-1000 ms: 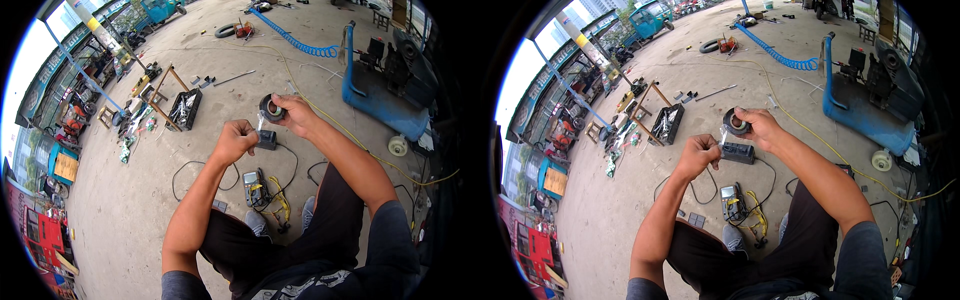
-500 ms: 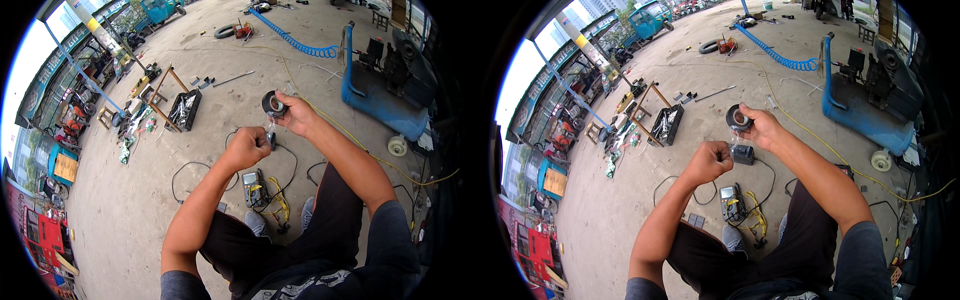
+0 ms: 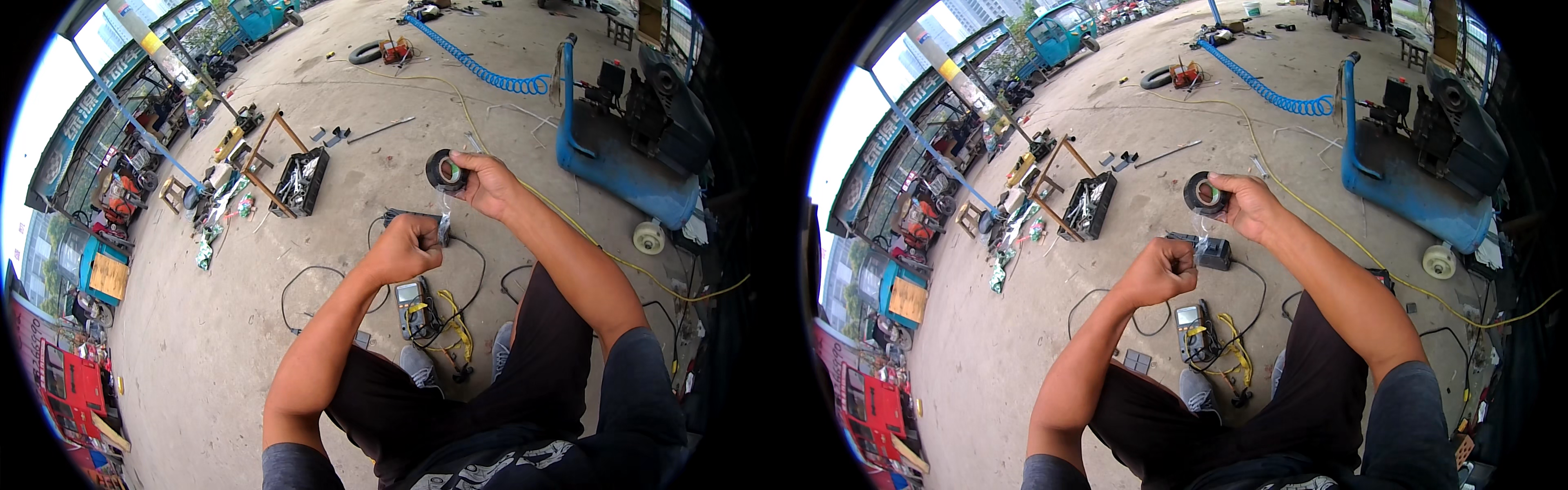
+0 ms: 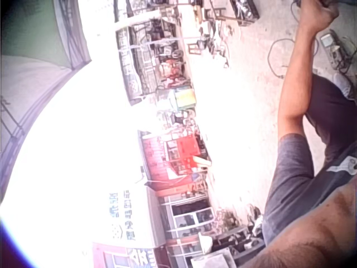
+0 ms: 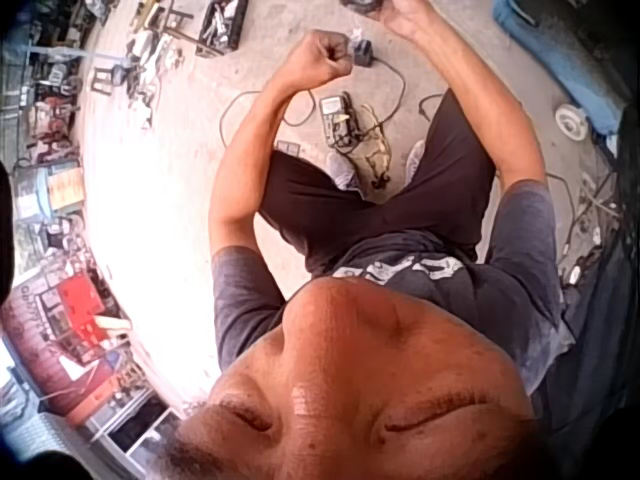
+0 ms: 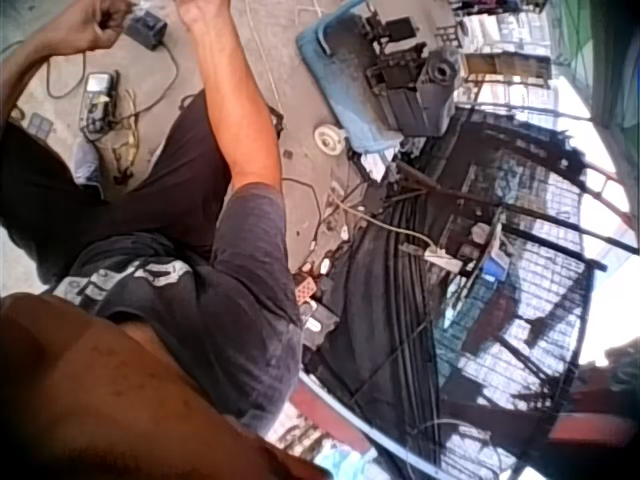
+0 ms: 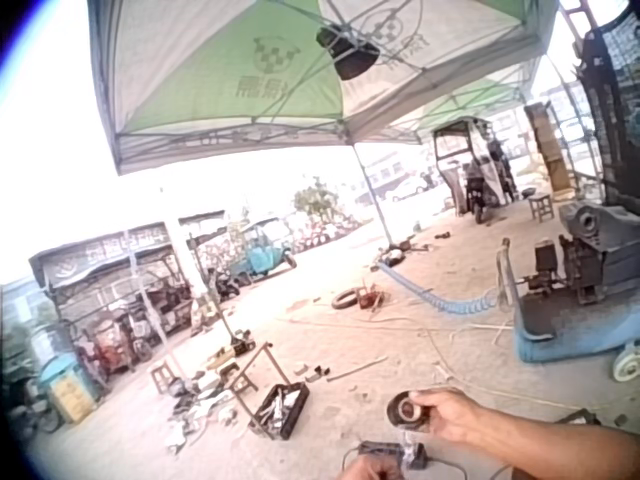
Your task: The person retrieves a roll of electrical tape and a screwdriver from a shelf, then walks outside to a work area. They sit on the ground and wrap the exposed wires of a battery pack with electrical tape.
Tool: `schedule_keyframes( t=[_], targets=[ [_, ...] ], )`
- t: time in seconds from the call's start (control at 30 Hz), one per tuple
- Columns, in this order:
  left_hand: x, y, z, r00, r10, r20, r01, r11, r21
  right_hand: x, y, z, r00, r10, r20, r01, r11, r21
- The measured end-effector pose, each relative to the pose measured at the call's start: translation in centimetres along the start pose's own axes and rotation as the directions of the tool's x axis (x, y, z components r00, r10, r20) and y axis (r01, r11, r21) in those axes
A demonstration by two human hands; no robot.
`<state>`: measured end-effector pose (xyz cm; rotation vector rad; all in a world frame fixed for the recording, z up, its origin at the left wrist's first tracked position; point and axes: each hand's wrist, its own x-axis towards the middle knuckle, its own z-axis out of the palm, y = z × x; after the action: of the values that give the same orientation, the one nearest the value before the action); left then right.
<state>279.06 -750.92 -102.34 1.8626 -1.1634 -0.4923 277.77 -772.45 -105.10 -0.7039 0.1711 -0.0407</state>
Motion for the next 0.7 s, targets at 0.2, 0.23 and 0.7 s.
schedule_keyframes(
  t=[0.2,0.23,0.7],
  targets=[
    [-0.1,0.2,0.1,0.998,-0.035,0.061,0.038,0.999,-0.039,0.3,-0.4,-0.4,0.994,-0.040,-0.100,0.043,0.999,0.031],
    [-0.1,0.2,0.2,0.997,-0.040,0.070,0.043,0.998,-0.042,0.4,-0.3,-0.6,0.995,-0.051,-0.091,0.053,0.998,0.018],
    [-0.3,0.3,-1.0,0.986,-0.086,0.141,0.129,0.933,-0.337,0.4,0.5,-0.4,0.972,-0.193,-0.134,0.156,0.958,-0.241]
  ],
)
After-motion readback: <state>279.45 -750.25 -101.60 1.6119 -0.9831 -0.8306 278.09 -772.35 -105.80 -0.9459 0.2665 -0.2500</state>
